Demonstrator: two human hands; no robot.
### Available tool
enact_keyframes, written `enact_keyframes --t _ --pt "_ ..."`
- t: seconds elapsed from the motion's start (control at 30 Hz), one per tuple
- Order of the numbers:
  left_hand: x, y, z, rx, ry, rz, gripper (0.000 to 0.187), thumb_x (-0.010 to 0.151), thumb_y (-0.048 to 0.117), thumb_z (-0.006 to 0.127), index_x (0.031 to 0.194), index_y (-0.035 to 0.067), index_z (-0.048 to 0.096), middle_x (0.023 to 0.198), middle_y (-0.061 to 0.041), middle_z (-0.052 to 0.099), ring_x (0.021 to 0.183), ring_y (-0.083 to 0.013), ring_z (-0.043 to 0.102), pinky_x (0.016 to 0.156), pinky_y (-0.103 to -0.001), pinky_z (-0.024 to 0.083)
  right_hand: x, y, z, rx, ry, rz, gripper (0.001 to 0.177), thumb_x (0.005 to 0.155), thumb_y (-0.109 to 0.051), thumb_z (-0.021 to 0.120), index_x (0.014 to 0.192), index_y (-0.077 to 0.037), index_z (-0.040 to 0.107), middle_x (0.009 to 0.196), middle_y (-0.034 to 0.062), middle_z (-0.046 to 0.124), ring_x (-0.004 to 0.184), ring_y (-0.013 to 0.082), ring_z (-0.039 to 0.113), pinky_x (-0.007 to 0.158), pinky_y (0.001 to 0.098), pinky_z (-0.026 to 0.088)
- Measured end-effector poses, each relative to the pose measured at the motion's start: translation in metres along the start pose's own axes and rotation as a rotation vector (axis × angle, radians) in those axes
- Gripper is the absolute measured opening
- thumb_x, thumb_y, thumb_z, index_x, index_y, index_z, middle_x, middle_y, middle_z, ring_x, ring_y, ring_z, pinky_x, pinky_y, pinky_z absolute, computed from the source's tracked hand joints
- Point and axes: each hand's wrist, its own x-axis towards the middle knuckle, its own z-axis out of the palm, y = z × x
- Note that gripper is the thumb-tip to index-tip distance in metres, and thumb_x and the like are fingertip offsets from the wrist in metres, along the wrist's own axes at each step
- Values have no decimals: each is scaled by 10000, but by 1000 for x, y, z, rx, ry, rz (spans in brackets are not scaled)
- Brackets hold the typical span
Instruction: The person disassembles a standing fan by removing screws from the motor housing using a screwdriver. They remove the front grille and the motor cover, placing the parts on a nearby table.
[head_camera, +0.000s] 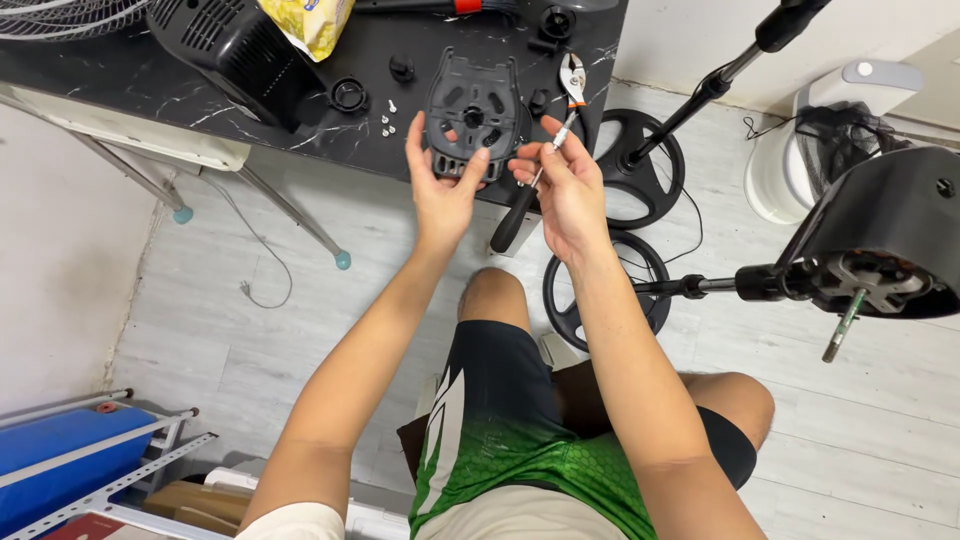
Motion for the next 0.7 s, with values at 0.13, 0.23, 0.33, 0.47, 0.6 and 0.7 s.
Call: enact_keyframes --t 0.13,0.23,0.33,0.47,0.6,0.7 --pt "13 -10 10 -31 -65 10 928 929 65 763 1604 84 127 1388 -157 484 1141 -228 683 866 -339 652 1 -5 8 -60 110 64 431 1063 -192 502 1453 -16 455 1035 136 717 868 240 756 746 341 626" --pt "16 -12 12 55 -63 21 909 955 56 770 1618 53 150 1415 -175 483 1220 -256 651 970 -354 620 5 -7 11 -134 151 61 434 1066 -219 527 1442 -6 488 969 142 730 745 238 756 633 332 638" --pt "17 -6 16 70 -39 16 940 927 100 787 1616 49 148 1450 -215 482 1241 -249 641 988 -342 616 5 -11 10 -161 137 50 456 1053 -240 550 1444 -12 491 901 141 735 696 228 750 592 320 636" --pt "13 9 13 390 -15 -27 1031 867 285 817 1615 54 145 1534 -236 490 1250 -311 655 1009 -375 563 3 -15 6 -172 153 62 479 1027 -266 593 1437 -32 510 841 116 718 677 214 750 575 309 625" --pt "9 8 11 693 10 162 1047 885 372 864 1628 37 206 1591 -273 428 1451 -388 480 1169 -430 426 -4 -16 -4 -144 160 42 479 1015 -267 639 1419 -23 554 811 89 684 661 206 736 576 308 622" --pt "6 10 8 739 34 237 1032 904 375 873 1622 27 217 1623 -278 365 1498 -417 402 1204 -455 374 -11 -18 -10 -127 199 65 466 994 -272 647 1376 -15 575 788 65 662 642 202 736 560 316 625"
